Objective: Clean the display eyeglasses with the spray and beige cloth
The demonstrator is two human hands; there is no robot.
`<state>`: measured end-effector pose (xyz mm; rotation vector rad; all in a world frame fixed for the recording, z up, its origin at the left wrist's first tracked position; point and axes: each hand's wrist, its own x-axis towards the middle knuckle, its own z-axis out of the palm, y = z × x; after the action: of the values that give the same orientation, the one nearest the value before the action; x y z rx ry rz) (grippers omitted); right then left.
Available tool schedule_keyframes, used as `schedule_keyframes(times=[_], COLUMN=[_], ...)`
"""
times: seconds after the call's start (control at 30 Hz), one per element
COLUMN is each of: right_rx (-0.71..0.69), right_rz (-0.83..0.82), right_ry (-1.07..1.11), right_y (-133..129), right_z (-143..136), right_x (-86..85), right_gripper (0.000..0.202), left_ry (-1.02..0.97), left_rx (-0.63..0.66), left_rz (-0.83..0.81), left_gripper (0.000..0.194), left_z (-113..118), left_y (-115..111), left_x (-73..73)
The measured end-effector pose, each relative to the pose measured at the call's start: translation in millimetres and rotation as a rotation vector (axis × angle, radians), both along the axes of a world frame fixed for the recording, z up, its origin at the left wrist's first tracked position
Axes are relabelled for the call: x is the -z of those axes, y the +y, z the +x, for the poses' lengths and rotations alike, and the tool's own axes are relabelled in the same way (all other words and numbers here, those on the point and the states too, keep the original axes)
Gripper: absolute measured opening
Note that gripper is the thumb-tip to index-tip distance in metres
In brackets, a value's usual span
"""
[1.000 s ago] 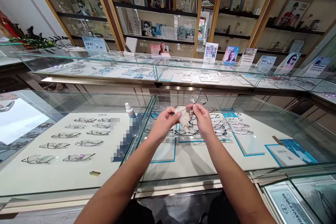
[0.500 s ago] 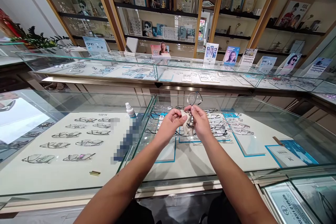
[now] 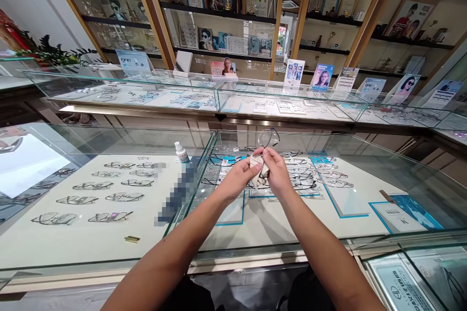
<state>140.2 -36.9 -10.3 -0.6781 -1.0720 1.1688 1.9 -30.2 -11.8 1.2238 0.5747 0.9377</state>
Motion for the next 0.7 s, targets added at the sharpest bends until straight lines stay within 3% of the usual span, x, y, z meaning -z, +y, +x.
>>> schedule_keyframes(times=[0.17,0.43,0.7], right_rx=[-0.007,-0.015,-0.081], right_rz=[0.0,-0.002,-0.011], right_ry=[-0.006,-0.01,-0.034], right_y=[-0.7,0.4,-3.1], right_z=[-0.1,2.0,1.7], right_x=[0.0,-1.2,-6.3], right_gripper=[0.033,0.029,0.031], left_ry=[-0.059,0.01,0.058], left_rx=[0.03,-0.024,-0.15], left_rz=[-0.06,0.109,0.185], left_gripper=[0.051,0.061,0.045], left_z=[1.5,-3.6,-0.2], left_y=[-0.3,2.4,3.8], left_x=[1.2,2.0,5.6])
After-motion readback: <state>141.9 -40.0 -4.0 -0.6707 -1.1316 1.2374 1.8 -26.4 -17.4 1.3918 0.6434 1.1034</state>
